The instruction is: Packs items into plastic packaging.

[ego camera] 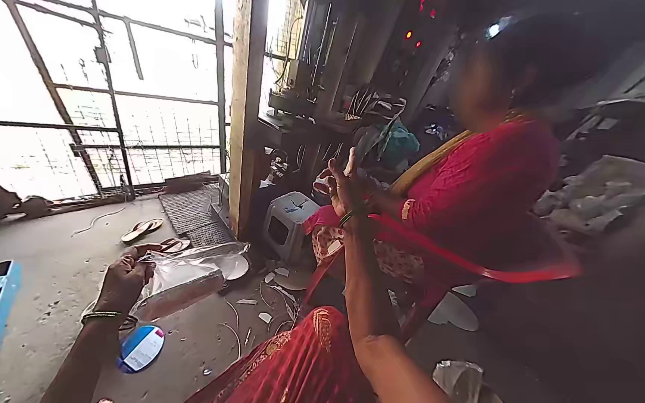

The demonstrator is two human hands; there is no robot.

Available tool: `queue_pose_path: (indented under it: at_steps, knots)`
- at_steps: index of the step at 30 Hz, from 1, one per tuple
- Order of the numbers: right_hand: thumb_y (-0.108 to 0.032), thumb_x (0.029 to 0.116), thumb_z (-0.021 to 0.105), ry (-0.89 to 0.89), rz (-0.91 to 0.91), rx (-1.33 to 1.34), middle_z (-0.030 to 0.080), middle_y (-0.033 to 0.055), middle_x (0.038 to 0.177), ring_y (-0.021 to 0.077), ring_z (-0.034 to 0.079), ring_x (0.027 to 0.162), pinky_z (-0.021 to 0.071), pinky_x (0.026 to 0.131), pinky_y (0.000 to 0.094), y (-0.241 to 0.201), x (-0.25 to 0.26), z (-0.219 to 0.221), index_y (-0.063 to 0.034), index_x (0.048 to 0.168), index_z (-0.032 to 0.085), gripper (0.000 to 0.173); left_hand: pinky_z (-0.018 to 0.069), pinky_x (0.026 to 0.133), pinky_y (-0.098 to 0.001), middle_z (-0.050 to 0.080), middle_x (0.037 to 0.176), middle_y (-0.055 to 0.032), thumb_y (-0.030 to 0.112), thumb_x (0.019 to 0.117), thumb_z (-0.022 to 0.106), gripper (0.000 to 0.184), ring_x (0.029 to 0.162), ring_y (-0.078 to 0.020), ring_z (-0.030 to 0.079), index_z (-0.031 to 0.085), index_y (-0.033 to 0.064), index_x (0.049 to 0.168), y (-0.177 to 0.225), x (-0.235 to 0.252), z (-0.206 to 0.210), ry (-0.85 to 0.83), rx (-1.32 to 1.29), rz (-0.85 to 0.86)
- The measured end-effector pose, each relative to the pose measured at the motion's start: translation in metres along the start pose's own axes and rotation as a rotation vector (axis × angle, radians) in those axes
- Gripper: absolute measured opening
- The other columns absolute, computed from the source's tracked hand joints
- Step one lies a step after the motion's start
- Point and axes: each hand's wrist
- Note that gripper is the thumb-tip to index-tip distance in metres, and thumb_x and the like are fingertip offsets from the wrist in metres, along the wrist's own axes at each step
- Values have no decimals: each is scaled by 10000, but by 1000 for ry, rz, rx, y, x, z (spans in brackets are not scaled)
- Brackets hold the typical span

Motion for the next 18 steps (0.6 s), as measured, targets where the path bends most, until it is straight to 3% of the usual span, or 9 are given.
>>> queue_pose_path:
  at_steps: [2,4,6,7,9,11,14,16,18]
  knots:
    - [-308,1021,642,4,-22,-20,592,75,887,141,553,604,572,595,355,-19,-11,10,-232,1568,309,645,416,546,-199,605,874,-34,-7,961,416,341,561,-14,464,604,-4,1246,3,-3,2,-30,11,-11]
    - [-311,1044,607,49,161,-77,588,10,875,133,557,632,576,666,338,-55,-33,30,-339,1534,330,564,403,534,-199,615,900,-33,9,967,416,347,554,-9,448,603,8,1259,2,-4,6,-70,38,-7]
    - [-236,1092,486,-137,-134,108,581,28,882,62,501,583,492,539,253,-39,-44,45,-187,1607,205,589,426,572,-244,616,934,-67,31,990,407,355,596,-43,467,599,10,1288,-2,0,11,-125,97,14]
    - [-313,1102,464,-28,103,18,571,-17,857,86,511,586,529,594,295,-75,-64,82,-349,1596,233,547,454,625,-282,635,985,-95,49,1004,406,359,658,-68,505,601,4,1302,-1,1,15,-148,132,34]
    - [-250,1097,461,-143,161,-27,621,57,926,140,623,640,604,633,355,-70,-97,135,-157,1524,370,447,515,908,-414,649,1252,-199,38,1030,420,347,1027,-204,638,614,-43,1306,2,-3,15,-189,163,69]
    - [-119,1056,526,-445,88,-169,686,144,1035,181,694,810,615,737,371,-26,-137,163,48,1280,582,285,495,1003,-484,626,1329,-217,4,1023,439,314,1173,-289,627,652,-49,1248,-2,-3,15,-196,185,134]
    - [-168,912,744,-783,-228,-400,682,172,1241,260,630,1208,512,1042,420,21,-176,187,5,1049,748,221,508,767,-388,659,1234,-143,7,1019,427,310,868,-175,611,672,9,1210,-7,3,20,-165,187,178]
    - [-343,858,810,-897,-306,-460,582,181,1433,331,485,1391,406,1146,497,35,-194,199,-90,1113,774,361,508,757,-375,659,1252,-125,5,1025,427,314,861,-159,614,664,27,1230,-3,0,19,-175,173,135]
    - [-429,809,843,-948,-358,-480,481,203,1529,365,402,1451,353,1177,537,41,-204,205,-122,1220,749,522,493,729,-338,657,1228,-127,5,1036,427,302,830,-133,594,647,19,1241,3,-4,20,-203,173,136]
Point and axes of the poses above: each hand's wrist, its own x-axis towards the middle knuckle, its own z-axis out of the palm, y = z × x
